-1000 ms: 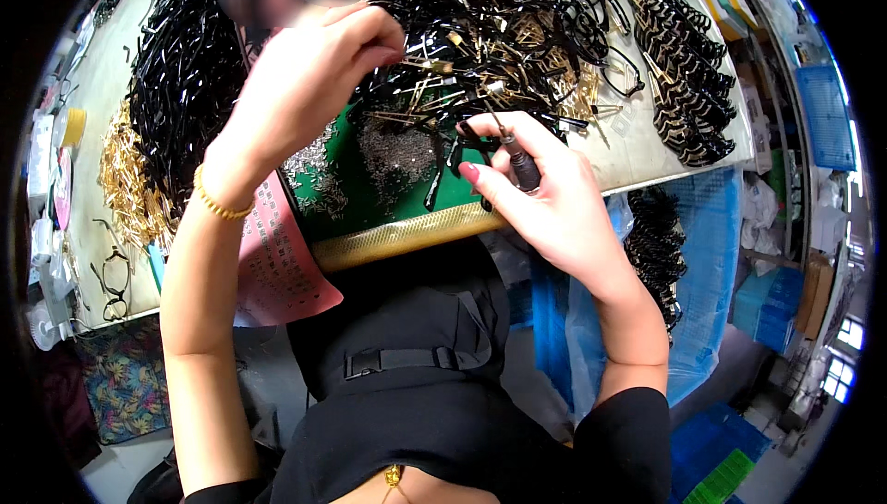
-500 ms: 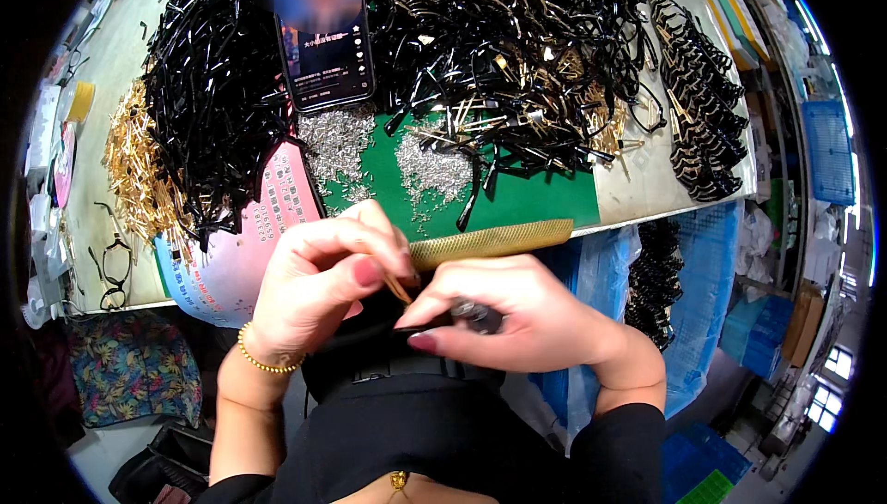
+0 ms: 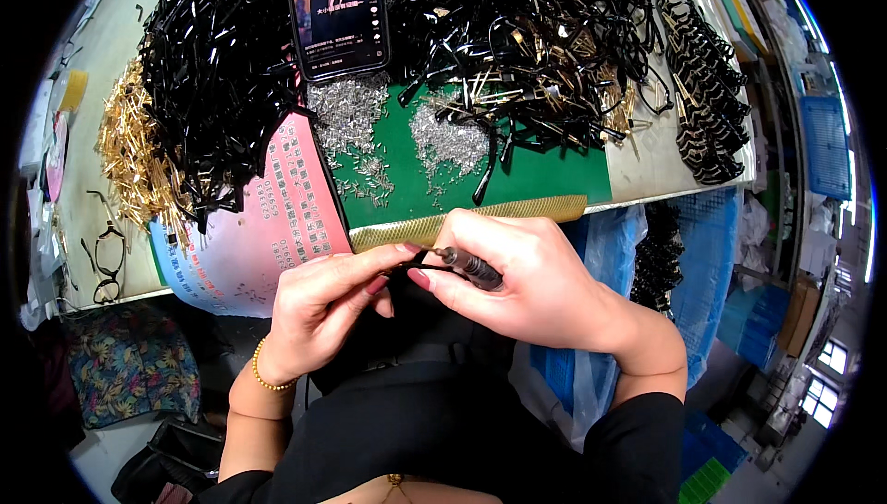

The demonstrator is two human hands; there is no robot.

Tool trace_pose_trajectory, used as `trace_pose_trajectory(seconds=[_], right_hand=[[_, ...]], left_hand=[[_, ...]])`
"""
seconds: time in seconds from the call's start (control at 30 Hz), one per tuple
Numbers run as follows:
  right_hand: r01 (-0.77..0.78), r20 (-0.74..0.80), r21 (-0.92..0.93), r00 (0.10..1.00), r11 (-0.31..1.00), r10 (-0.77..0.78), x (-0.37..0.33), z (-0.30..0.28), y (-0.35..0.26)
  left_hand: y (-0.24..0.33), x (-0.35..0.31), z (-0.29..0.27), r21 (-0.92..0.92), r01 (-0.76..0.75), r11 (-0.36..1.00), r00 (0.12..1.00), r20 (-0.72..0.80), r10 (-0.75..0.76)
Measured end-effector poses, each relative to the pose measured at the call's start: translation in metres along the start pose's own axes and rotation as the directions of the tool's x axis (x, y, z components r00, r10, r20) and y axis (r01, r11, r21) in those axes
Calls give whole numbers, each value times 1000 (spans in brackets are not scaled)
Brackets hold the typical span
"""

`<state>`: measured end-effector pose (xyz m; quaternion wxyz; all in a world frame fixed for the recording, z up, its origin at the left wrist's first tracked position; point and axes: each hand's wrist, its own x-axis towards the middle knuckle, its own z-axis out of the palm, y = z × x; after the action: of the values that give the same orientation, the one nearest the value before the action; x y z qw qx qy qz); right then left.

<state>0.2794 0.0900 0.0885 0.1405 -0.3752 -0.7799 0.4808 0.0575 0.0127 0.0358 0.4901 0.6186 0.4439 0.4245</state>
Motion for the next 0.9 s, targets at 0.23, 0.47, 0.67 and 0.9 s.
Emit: trace_pose_trajectory(seconds=[0.23, 0.47, 0.67, 0.9], right_hand=[[152, 318, -198, 944, 968, -84, 5, -13, -8], [-185, 209, -90, 957, 979, 201, 10, -20, 3], [-70, 2, -621, 996, 781, 91, -3, -24, 23], [31, 77, -682, 997, 730, 30, -2, -13, 34]], left_hand=[[-5, -5, -1, 341, -174, 924, 980, 153, 128], [-11, -11, -2, 342, -15, 939, 998, 69, -9], [-6, -14, -10, -361, 395, 845, 915, 67, -399], [-11, -6, 8, -406, 317, 857, 915, -105, -389]])
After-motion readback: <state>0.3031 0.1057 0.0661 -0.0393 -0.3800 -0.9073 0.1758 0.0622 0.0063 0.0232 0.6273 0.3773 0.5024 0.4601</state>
